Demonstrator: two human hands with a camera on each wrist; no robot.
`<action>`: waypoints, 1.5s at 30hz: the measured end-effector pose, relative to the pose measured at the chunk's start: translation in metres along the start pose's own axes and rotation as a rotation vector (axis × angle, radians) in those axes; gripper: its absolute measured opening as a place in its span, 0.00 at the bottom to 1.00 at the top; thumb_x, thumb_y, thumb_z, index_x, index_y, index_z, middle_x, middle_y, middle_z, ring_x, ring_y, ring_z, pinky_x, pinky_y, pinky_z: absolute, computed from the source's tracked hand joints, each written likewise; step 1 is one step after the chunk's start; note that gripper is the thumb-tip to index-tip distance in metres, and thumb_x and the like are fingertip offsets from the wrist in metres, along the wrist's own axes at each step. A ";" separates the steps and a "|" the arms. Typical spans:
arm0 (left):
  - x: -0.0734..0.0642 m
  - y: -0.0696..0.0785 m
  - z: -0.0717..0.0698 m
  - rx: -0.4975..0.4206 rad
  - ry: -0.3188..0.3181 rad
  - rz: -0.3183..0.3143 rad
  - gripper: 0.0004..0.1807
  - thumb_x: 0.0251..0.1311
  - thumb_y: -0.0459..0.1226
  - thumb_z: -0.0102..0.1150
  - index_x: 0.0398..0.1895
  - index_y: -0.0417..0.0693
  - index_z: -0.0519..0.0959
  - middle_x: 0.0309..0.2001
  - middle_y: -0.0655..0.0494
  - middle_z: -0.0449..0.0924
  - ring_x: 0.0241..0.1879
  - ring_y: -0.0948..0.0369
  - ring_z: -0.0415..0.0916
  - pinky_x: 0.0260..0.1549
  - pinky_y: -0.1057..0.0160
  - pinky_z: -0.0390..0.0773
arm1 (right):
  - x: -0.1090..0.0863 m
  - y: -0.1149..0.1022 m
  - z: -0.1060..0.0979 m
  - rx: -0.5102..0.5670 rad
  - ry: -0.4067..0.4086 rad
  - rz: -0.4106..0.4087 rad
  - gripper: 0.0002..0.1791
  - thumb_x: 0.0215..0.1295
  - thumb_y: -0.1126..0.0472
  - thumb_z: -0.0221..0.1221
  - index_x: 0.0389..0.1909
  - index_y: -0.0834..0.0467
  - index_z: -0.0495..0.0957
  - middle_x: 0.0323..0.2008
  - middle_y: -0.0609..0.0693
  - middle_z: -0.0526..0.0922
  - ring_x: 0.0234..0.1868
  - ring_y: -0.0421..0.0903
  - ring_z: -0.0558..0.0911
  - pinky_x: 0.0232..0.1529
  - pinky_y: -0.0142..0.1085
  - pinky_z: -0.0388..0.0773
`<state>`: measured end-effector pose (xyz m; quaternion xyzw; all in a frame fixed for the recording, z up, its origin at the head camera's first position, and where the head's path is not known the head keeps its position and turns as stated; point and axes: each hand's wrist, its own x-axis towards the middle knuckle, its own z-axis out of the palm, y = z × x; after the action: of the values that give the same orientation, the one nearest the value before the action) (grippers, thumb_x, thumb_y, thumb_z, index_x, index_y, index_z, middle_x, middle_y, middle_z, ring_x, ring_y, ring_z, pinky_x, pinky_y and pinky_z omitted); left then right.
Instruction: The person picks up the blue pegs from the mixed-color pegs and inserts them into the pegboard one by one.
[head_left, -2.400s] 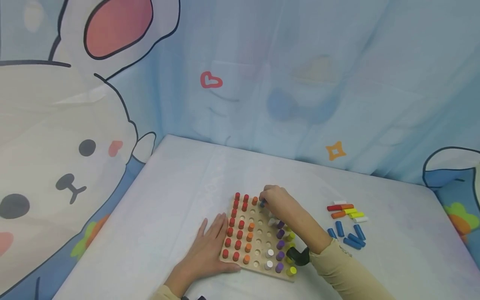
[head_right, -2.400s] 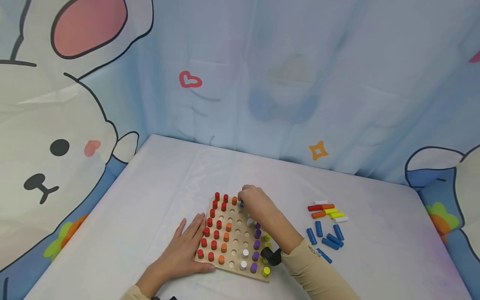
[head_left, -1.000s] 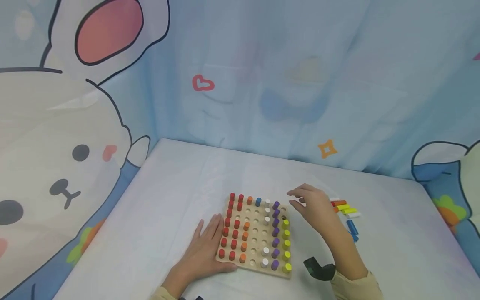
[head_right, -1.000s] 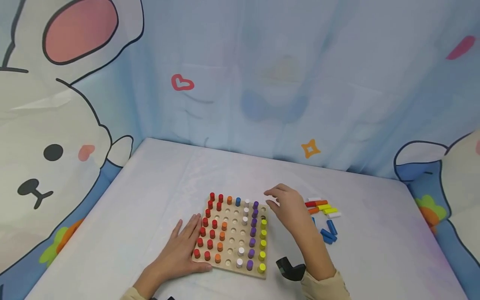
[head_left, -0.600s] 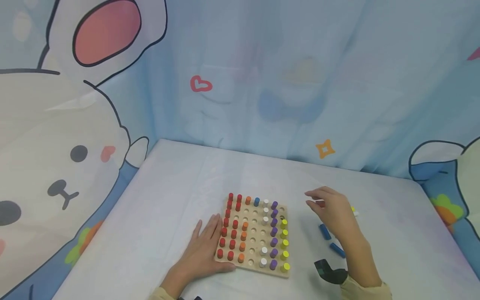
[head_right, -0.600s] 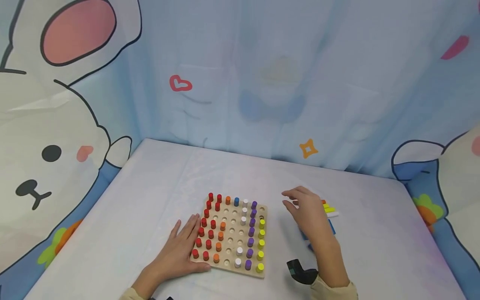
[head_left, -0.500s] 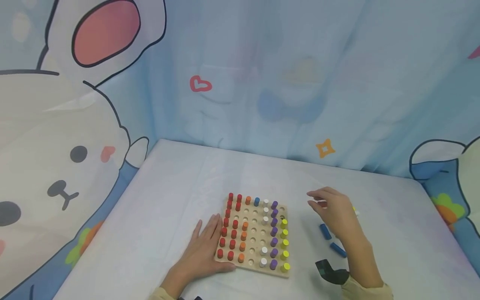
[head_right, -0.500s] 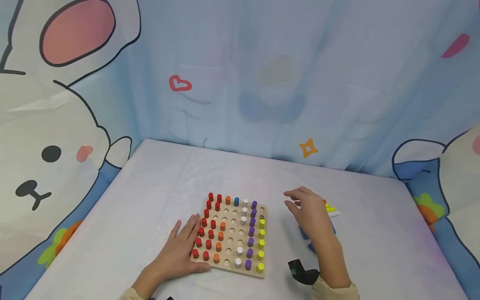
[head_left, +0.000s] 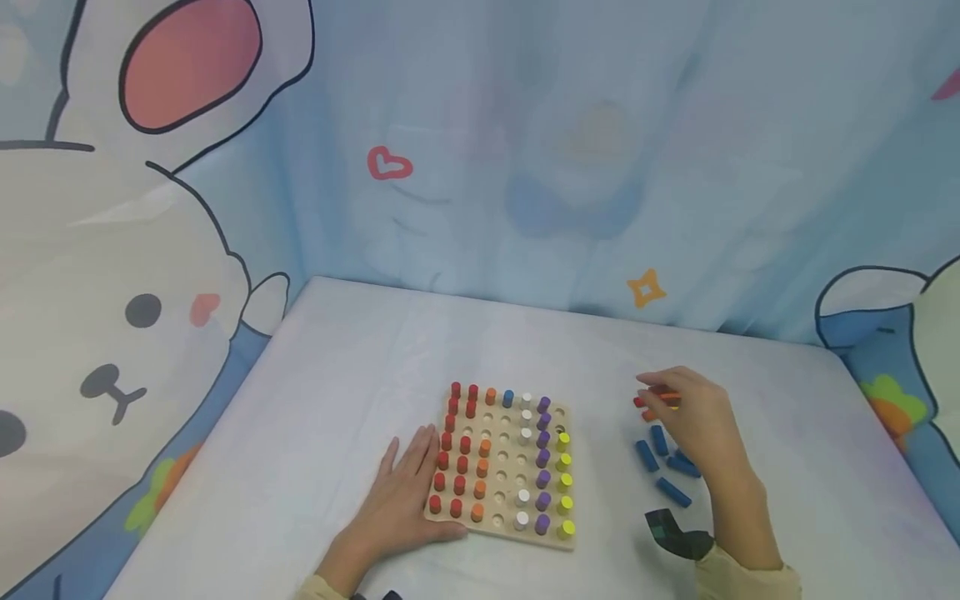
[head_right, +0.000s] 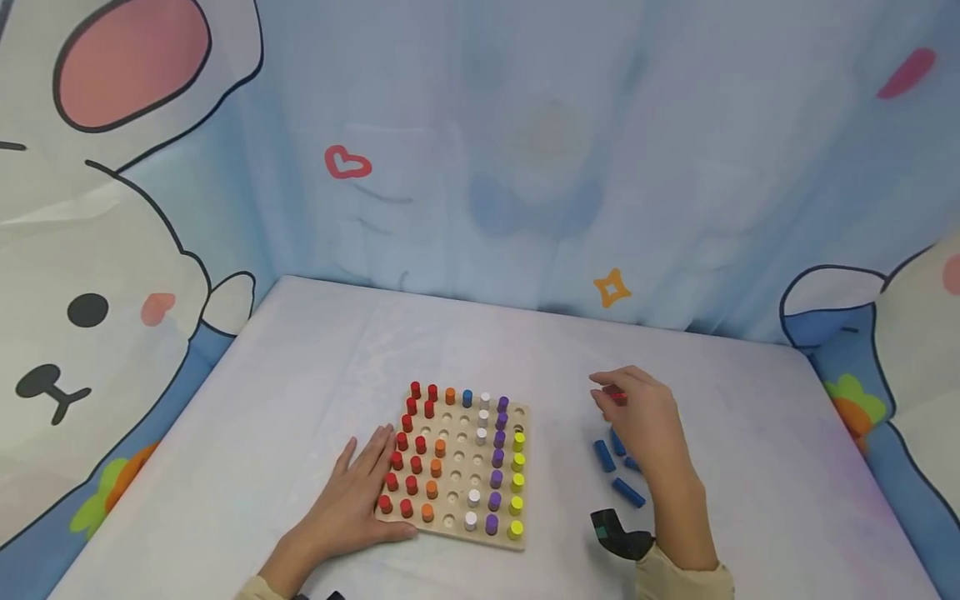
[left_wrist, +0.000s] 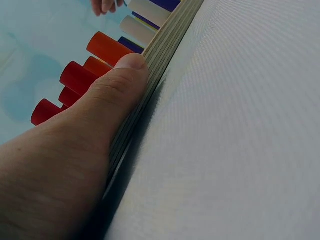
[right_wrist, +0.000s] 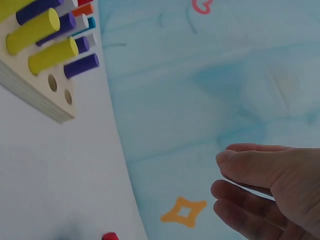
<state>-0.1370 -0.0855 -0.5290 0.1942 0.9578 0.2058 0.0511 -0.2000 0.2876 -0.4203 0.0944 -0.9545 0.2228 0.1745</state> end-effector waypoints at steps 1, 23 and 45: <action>0.000 0.000 0.000 0.000 -0.001 -0.001 0.70 0.36 0.82 0.43 0.76 0.45 0.41 0.77 0.54 0.37 0.76 0.59 0.36 0.72 0.45 0.34 | 0.000 0.002 -0.003 -0.005 -0.003 0.009 0.14 0.56 0.68 0.65 0.45 0.63 0.82 0.40 0.60 0.83 0.38 0.57 0.84 0.36 0.51 0.82; 0.000 0.000 -0.001 -0.005 -0.018 -0.008 0.70 0.37 0.81 0.44 0.76 0.45 0.42 0.77 0.53 0.39 0.76 0.59 0.37 0.72 0.45 0.34 | -0.015 0.068 -0.023 -0.055 -0.142 0.326 0.19 0.64 0.63 0.59 0.56 0.63 0.75 0.52 0.67 0.76 0.51 0.67 0.75 0.47 0.59 0.77; -0.002 0.002 -0.003 -0.013 -0.005 -0.006 0.70 0.37 0.81 0.45 0.76 0.45 0.42 0.77 0.54 0.40 0.76 0.59 0.37 0.72 0.46 0.34 | -0.028 0.122 -0.016 -0.013 -0.589 0.425 0.25 0.61 0.64 0.60 0.60 0.62 0.72 0.55 0.69 0.73 0.53 0.67 0.73 0.45 0.58 0.77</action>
<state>-0.1352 -0.0857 -0.5258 0.1917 0.9568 0.2113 0.0555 -0.2014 0.4061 -0.4649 -0.0470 -0.9635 0.2112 -0.1573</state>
